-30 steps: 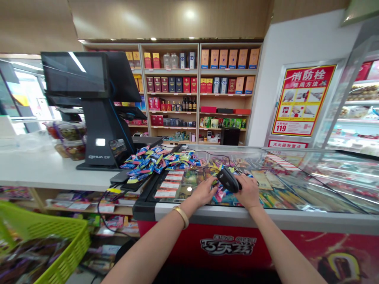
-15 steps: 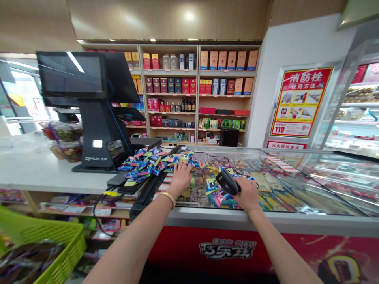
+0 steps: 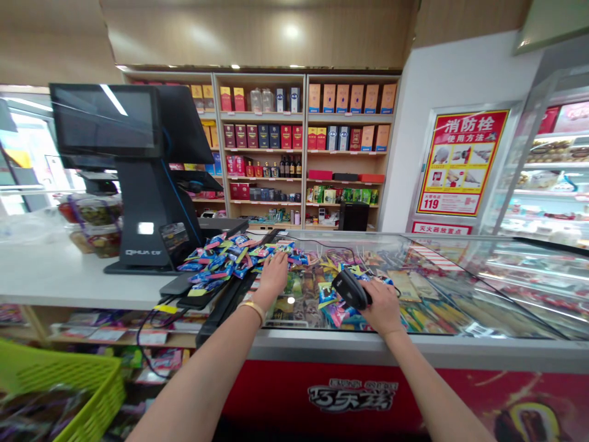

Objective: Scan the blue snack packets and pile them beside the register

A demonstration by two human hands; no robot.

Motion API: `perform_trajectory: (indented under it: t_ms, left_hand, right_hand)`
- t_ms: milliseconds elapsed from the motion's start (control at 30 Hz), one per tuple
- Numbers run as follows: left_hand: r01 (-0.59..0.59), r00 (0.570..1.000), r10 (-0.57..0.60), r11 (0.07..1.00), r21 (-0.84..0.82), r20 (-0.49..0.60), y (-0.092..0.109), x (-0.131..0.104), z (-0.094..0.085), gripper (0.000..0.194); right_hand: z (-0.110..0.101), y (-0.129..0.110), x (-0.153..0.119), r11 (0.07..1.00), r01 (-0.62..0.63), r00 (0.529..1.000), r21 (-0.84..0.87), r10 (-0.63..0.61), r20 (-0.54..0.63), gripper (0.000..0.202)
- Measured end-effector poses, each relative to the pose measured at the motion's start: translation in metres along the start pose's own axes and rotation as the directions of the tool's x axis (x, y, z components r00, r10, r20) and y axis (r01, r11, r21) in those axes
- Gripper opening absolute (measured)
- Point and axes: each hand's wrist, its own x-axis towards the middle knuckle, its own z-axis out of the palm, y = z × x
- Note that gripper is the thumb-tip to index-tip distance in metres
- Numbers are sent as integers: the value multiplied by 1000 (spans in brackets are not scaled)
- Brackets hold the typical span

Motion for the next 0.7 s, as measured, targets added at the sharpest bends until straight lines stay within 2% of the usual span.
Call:
perform_trajectory:
  t_ms: [67, 167, 267, 367, 433, 533, 700]
  left_hand:
    - [38, 998, -42, 996, -86, -50, 1, -5, -1, 41]
    - [153, 978, -181, 963, -223, -109, 2, -15, 4, 30]
    - [295, 928, -355, 887, -354, -114, 1, -24, 16, 19]
    - [386, 882, -465, 805, -451, -76, -3, -28, 28, 26]
    - [408, 873, -487, 764, -499, -32, -5, -28, 33, 36]
    - [404, 889, -456, 726, -557, 52, -6, -28, 34, 48]
    - [353, 930, -336, 712, -608, 147, -5, -29, 30, 44]
  right_hand:
    - [0, -1, 0, 1000, -3, 1000, 4, 3, 1, 29]
    - [0, -2, 1, 1000, -6, 1000, 7, 6, -3, 29]
    - [0, -2, 2, 1000, 1, 1000, 7, -1, -2, 28]
    - [1, -2, 2, 1000, 14, 1000, 9, -14, 2, 29]
    - [0, -2, 2, 1000, 21, 1000, 12, -21, 6, 29]
    - [-1, -2, 2, 999, 25, 1000, 20, -25, 17, 30]
    - [-2, -3, 2, 999, 37, 999, 34, -38, 38, 33]
